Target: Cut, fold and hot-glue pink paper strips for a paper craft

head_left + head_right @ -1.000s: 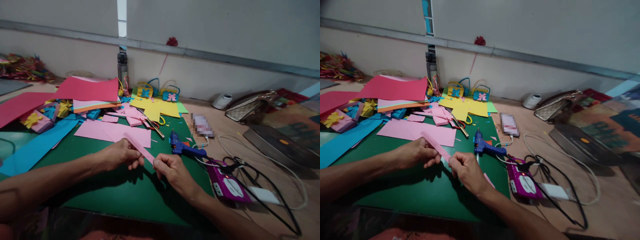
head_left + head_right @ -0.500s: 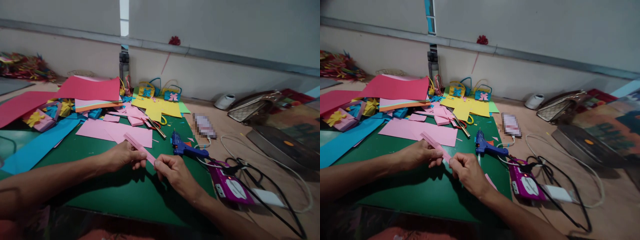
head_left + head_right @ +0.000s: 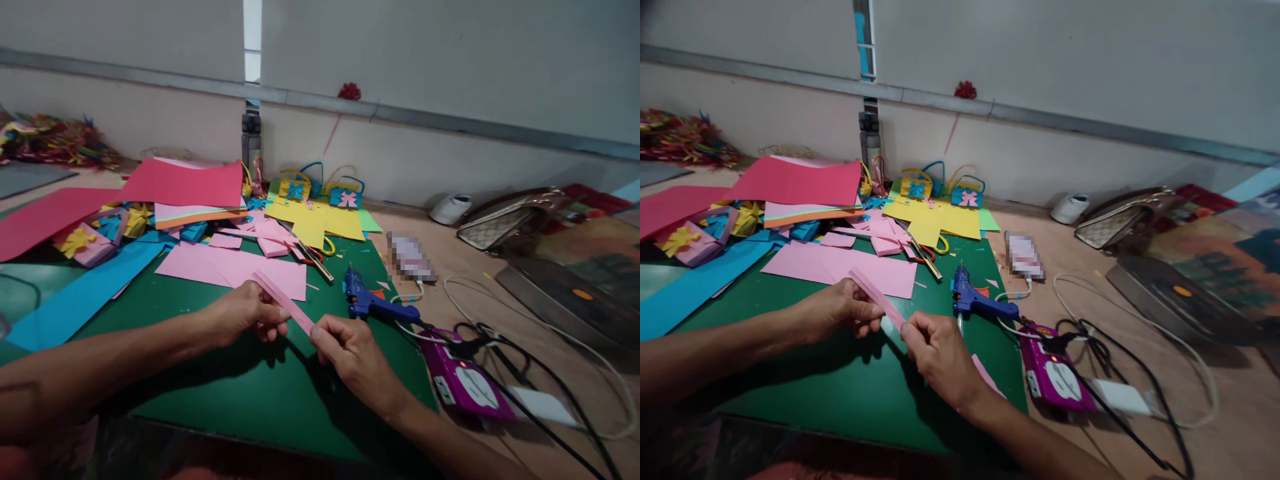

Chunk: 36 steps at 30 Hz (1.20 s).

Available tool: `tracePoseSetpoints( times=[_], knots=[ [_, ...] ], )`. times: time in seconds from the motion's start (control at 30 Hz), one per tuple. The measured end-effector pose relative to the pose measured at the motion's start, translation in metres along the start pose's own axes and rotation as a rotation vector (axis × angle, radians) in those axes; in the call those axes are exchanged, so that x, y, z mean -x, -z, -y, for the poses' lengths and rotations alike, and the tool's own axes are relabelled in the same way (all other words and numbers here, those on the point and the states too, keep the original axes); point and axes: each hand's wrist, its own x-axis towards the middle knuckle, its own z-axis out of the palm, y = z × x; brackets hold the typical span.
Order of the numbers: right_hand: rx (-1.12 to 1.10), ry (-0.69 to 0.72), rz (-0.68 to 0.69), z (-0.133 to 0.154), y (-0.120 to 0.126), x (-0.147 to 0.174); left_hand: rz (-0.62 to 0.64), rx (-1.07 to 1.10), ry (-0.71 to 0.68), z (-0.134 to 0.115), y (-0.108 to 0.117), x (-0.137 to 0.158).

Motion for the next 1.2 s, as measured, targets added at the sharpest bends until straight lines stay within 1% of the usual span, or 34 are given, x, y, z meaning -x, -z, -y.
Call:
tracePoseSetpoints(
  times=[0.1,0.2,0.3,0.37,0.43,0.47,0.53,0.57,0.67,0.8,0.93,1.1,1.2],
  knots=[
    [0.016,-0.001,-0.02,-0.001,0.001,0.0,-0.068,-0.099,-0.031,-0.006,0.005,0.001],
    [0.017,-0.018,-0.031,-0.005,0.003,-0.003,-0.161,-0.278,-0.108,-0.015,0.016,0.002],
    [0.059,-0.018,0.024,-0.008,0.004,-0.007,-0.325,-0.543,-0.208,-0.024,0.038,0.004],
    [0.162,0.016,0.096,-0.007,0.006,-0.011,-0.462,-0.745,-0.242,-0.029,0.055,0.004],
    [0.4,0.074,0.17,-0.001,0.007,-0.016,-0.546,-0.936,-0.222,-0.033,0.07,-0.001],
    [0.543,0.099,0.198,0.003,0.007,-0.019,-0.558,-1.022,-0.202,-0.034,0.075,-0.005],
    [0.787,0.123,0.214,0.014,0.008,-0.027,-0.538,-1.172,-0.154,-0.036,0.081,-0.016],
    [0.869,0.121,0.202,0.02,0.009,-0.033,-0.516,-1.236,-0.129,-0.036,0.083,-0.022],
    [0.997,0.097,0.148,0.033,0.013,-0.057,-0.467,-1.38,-0.071,-0.039,0.084,-0.042],
    [1.137,0.028,0.115,0.036,0.021,-0.101,-0.481,-1.484,-0.045,-0.043,0.086,-0.062],
    [1.227,-0.027,0.136,0.024,0.022,-0.138,-0.52,-1.494,-0.033,-0.041,0.091,-0.075],
    [1.289,0.021,0.19,0.009,0.012,-0.159,-0.584,-1.377,-0.04,-0.043,0.103,-0.095],
    [1.313,0.061,0.199,0.005,0.008,-0.162,-0.561,-1.26,-0.087,-0.05,0.112,-0.11]
  ],
)
